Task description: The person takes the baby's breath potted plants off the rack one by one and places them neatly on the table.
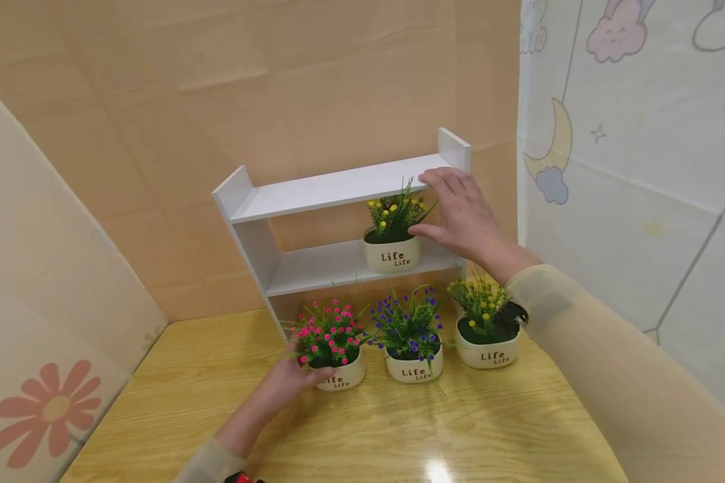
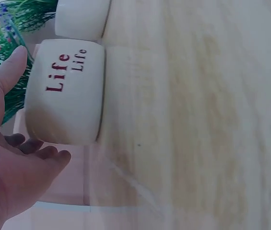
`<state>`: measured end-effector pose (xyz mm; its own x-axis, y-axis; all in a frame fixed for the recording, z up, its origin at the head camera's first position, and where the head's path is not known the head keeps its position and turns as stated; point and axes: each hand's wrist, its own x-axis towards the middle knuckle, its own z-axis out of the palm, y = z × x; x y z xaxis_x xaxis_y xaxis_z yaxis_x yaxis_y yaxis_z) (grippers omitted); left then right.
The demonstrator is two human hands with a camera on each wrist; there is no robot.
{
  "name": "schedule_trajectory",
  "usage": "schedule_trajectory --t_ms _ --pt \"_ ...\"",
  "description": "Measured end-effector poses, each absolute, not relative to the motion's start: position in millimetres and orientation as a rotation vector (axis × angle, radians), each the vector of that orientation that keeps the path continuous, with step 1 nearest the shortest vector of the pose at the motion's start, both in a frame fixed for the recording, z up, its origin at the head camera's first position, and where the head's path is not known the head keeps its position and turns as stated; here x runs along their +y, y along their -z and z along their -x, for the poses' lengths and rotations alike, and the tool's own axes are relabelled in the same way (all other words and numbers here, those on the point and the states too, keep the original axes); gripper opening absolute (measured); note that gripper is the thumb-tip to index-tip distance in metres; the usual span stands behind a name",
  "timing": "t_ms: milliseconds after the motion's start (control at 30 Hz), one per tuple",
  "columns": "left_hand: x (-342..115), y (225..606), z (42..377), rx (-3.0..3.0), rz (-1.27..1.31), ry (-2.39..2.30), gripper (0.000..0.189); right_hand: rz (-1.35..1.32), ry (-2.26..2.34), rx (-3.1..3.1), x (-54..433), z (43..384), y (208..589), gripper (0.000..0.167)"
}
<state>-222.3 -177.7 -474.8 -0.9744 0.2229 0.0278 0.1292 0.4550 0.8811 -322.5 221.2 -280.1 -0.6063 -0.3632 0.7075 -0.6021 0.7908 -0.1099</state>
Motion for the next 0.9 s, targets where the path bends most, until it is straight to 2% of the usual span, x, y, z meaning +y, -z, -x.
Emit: schedule_trajectory --t_ms 200,433,667,900 --pt "-180.9 463.9 216.6 2.606 -0.245 -1.574 0.13 -0.718 -0.439 -2.275 221.3 322.9 279.7 0.096" --pt "-184.7 449.9 216.6 2.593 -0.329 -1.653 0.12 -0.721 -0.442 -2.274 221.7 322.3 280.2 0.096" --pt "-192.7 434.5 222.1 2.489 -0.466 -1.83 0.12 -0.726 -0.444 -2.266 221.8 322.5 280.4 0.096" --pt "-193.2 405.6 222.6 2.684 -0.525 -1.704 0.12 -0.734 -0.443 -2.266 221.3 321.7 279.5 0.096"
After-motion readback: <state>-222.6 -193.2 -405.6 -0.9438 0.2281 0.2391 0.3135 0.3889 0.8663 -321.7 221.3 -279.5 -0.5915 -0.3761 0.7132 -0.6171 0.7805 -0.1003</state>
